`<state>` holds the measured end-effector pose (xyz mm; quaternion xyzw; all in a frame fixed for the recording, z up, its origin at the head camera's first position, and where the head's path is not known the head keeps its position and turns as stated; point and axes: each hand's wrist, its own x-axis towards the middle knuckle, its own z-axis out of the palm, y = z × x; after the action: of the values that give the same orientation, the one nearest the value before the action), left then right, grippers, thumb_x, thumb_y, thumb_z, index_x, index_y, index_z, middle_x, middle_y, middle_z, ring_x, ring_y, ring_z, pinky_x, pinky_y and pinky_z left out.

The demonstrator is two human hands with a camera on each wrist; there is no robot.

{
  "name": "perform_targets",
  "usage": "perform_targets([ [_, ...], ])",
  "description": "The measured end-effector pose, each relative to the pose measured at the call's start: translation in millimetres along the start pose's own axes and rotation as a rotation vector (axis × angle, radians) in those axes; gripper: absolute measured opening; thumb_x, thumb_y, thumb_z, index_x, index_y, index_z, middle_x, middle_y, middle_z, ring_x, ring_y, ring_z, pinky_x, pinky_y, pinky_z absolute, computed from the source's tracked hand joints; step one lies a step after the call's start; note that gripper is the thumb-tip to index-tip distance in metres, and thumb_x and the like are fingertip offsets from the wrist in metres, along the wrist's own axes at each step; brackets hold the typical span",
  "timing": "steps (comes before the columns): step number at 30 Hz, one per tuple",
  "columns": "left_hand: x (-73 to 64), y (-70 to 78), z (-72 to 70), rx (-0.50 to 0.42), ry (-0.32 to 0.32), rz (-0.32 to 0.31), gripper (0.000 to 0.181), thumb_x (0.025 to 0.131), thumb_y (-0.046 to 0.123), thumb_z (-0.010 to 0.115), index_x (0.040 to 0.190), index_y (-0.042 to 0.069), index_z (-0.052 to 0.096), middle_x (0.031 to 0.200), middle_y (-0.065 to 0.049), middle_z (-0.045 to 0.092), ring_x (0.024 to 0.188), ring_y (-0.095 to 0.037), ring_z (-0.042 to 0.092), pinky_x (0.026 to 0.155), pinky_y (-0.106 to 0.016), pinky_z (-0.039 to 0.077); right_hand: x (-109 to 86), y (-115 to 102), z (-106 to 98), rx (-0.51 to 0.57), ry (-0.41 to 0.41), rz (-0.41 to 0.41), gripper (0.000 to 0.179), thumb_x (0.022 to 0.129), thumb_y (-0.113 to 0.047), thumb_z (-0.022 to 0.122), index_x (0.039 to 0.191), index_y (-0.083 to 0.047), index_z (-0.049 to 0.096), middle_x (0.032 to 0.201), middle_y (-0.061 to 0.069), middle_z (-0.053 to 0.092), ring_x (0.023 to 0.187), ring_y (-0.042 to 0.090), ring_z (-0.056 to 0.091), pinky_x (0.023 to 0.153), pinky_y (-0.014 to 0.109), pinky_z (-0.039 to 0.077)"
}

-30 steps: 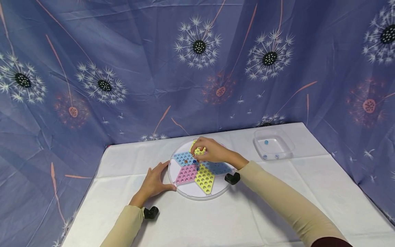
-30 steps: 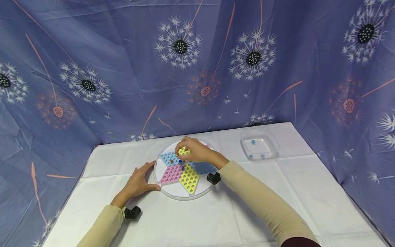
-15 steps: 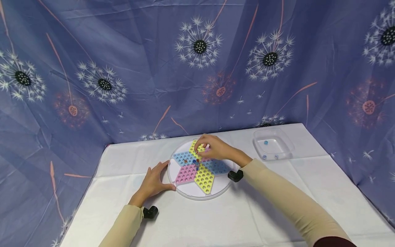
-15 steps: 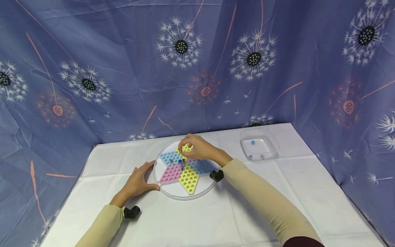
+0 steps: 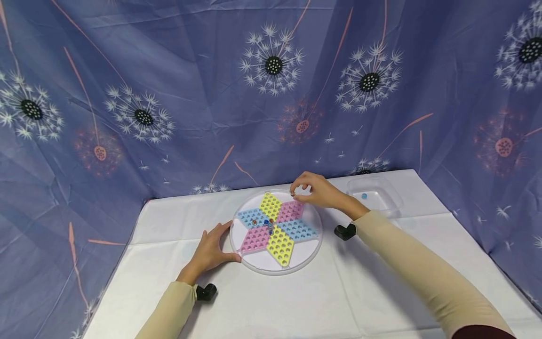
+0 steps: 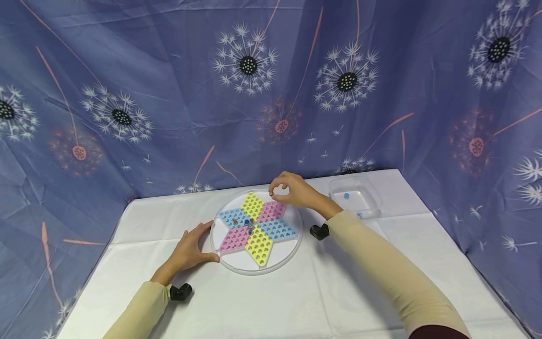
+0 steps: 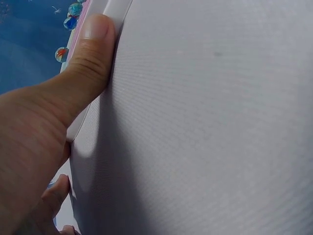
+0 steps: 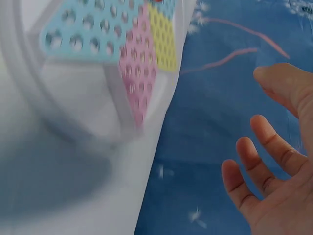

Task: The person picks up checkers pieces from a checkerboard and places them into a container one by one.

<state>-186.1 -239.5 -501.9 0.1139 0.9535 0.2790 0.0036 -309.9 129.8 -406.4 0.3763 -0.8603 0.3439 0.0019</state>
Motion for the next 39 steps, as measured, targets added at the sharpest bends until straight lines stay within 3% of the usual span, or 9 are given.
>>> perform_targets([
  [13, -0.7, 0.5, 0.5, -0.012, 0.006, -0.014, 0.118, 0.054, 0.058, 0.088, 0.152, 0.016, 0.036, 0.152, -0.016, 0.039, 0.143, -0.038, 0.027, 0.116, -0.063, 0.004, -36.2, 44, -48, -0.069, 0.116, 0.087, 0.017, 0.089, -0.022, 0.073, 0.104, -0.029, 0.071, 0.106, 0.000, 0.063, 0.089, 0.018, 0.055, 0.071, 0.036, 0.052],
  [21, 0.0, -0.2, 2.1, -0.004, 0.005, -0.008, 0.118, 0.054, 0.058, 0.088, 0.152, 0.015, 0.036, 0.151, -0.016, 0.040, 0.143, -0.038, 0.028, 0.116, -0.063, 0.005, -70.0, 75, -71, -0.081, 0.184, 0.265, 0.019, 0.089, -0.028, 0.072, 0.108, -0.023, 0.072, 0.107, 0.005, 0.063, 0.089, 0.021, 0.055, 0.073, 0.038, 0.052],
  [30, -0.3, -1.3, 1.9, 0.001, 0.025, 0.011, 0.118, 0.054, 0.060, 0.087, 0.151, 0.014, 0.038, 0.150, -0.017, 0.041, 0.142, -0.040, 0.029, 0.115, -0.065, 0.005, -106.9, 101, -86, -0.153, 0.240, 0.373, 0.022, 0.092, -0.029, 0.069, 0.111, -0.017, 0.071, 0.105, 0.010, 0.065, 0.087, 0.025, 0.057, 0.063, 0.035, 0.048],
  [39, -0.8, -1.8, 0.8, -0.001, 0.023, 0.013, 0.119, 0.053, 0.059, 0.088, 0.151, 0.014, 0.038, 0.150, -0.017, 0.041, 0.142, -0.039, 0.029, 0.115, -0.065, 0.005, -115.9, 104, -88, -0.178, 0.229, 0.368, 0.025, 0.092, -0.027, 0.069, 0.113, -0.014, 0.071, 0.105, 0.014, 0.064, 0.087, 0.030, 0.059, 0.062, 0.036, 0.048],
])
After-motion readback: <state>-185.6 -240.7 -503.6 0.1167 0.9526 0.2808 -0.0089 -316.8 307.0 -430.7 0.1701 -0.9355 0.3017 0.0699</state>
